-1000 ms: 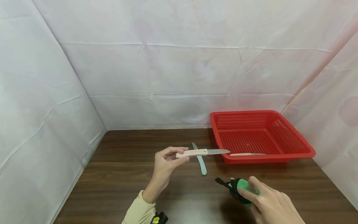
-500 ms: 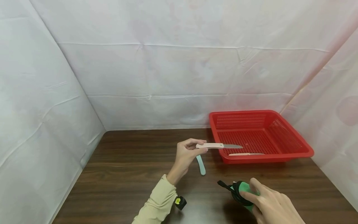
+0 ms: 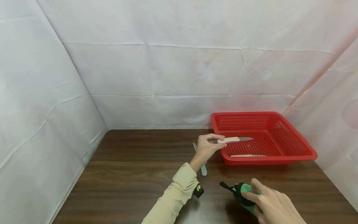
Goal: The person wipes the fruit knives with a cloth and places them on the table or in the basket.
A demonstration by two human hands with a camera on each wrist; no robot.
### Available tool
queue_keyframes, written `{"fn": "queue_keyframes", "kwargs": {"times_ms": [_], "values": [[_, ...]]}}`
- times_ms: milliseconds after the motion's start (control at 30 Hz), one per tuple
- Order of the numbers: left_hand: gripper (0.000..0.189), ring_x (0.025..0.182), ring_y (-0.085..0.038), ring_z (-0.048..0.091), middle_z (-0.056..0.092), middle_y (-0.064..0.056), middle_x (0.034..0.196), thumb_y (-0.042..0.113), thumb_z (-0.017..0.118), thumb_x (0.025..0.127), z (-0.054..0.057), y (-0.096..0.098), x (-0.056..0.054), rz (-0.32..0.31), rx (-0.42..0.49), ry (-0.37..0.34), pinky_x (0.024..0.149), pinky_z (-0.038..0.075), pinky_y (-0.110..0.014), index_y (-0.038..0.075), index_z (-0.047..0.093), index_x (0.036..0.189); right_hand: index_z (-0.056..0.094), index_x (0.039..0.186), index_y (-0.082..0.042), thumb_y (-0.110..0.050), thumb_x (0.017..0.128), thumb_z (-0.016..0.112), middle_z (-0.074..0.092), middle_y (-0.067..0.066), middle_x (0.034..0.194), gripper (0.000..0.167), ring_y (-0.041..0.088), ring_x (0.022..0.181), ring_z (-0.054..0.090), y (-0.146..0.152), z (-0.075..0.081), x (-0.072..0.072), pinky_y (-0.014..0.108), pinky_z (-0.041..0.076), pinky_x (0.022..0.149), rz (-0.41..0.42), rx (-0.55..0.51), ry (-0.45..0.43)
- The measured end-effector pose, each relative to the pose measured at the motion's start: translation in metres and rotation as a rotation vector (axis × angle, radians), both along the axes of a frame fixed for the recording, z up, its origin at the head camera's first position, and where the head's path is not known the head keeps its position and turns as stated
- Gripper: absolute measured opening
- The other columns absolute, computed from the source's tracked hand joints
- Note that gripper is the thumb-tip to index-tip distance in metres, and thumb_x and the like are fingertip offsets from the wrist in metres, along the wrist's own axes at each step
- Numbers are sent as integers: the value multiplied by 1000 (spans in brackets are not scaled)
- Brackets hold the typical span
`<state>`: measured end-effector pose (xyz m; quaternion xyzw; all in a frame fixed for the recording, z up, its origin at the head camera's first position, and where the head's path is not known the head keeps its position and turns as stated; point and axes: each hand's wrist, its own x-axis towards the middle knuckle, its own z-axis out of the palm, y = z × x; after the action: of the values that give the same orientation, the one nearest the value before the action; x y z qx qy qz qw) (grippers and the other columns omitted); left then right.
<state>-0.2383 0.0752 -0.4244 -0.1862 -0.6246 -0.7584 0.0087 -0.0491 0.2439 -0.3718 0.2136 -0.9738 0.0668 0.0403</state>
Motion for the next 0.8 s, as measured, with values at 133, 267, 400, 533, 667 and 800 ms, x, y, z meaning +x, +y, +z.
{"fn": "queue_keyframes", "kwargs": {"times_ms": [133, 267, 400, 533, 667, 800], "values": [[18, 75, -8, 65, 72, 0, 89, 5, 82, 70, 0, 15, -7, 33, -123, 26, 63, 57, -20, 5, 75, 87, 70, 89, -28, -1, 65, 73, 32, -11, 81, 36, -1, 48, 28, 4, -1, -1, 15, 25, 35, 3, -3, -45], [17, 66, -3, 61, 70, 6, 83, 6, 83, 70, -1, 28, -14, 43, -231, 39, 55, 54, -18, 9, 76, 85, 70, 90, -26, 1, 66, 71, 33, -11, 81, 36, -1, 47, 28, 7, -3, -1, 15, 26, 36, 9, -16, -60], [15, 65, -1, 61, 69, 7, 78, 6, 83, 69, -1, 42, -19, 58, -299, 57, 57, 54, -16, 9, 76, 82, 70, 88, -27, 2, 66, 69, 32, -12, 80, 36, -1, 46, 27, 8, -4, -1, 15, 25, 35, 13, -23, -49], [13, 62, -3, 59, 68, 7, 71, 7, 83, 70, 2, 55, -23, 64, -368, 91, 56, 54, -15, 8, 76, 80, 69, 86, -28, 3, 66, 67, 33, -13, 81, 37, -1, 45, 26, 9, -3, -1, 16, 24, 35, 14, -15, -6], [12, 64, -4, 54, 66, 9, 69, 10, 83, 71, 5, 68, -26, 58, -508, 130, 52, 50, -14, 10, 76, 81, 69, 86, -27, 4, 64, 67, 35, -13, 82, 38, -1, 44, 25, 10, -5, 0, 15, 23, 35, 27, -24, 14], [12, 68, -4, 51, 67, 9, 76, 10, 81, 73, 6, 77, -27, 57, -656, 163, 50, 47, -12, 11, 77, 84, 69, 85, -26, 6, 62, 68, 35, -13, 81, 40, -1, 43, 23, 12, -7, 2, 15, 22, 34, 49, -39, 48]]}}
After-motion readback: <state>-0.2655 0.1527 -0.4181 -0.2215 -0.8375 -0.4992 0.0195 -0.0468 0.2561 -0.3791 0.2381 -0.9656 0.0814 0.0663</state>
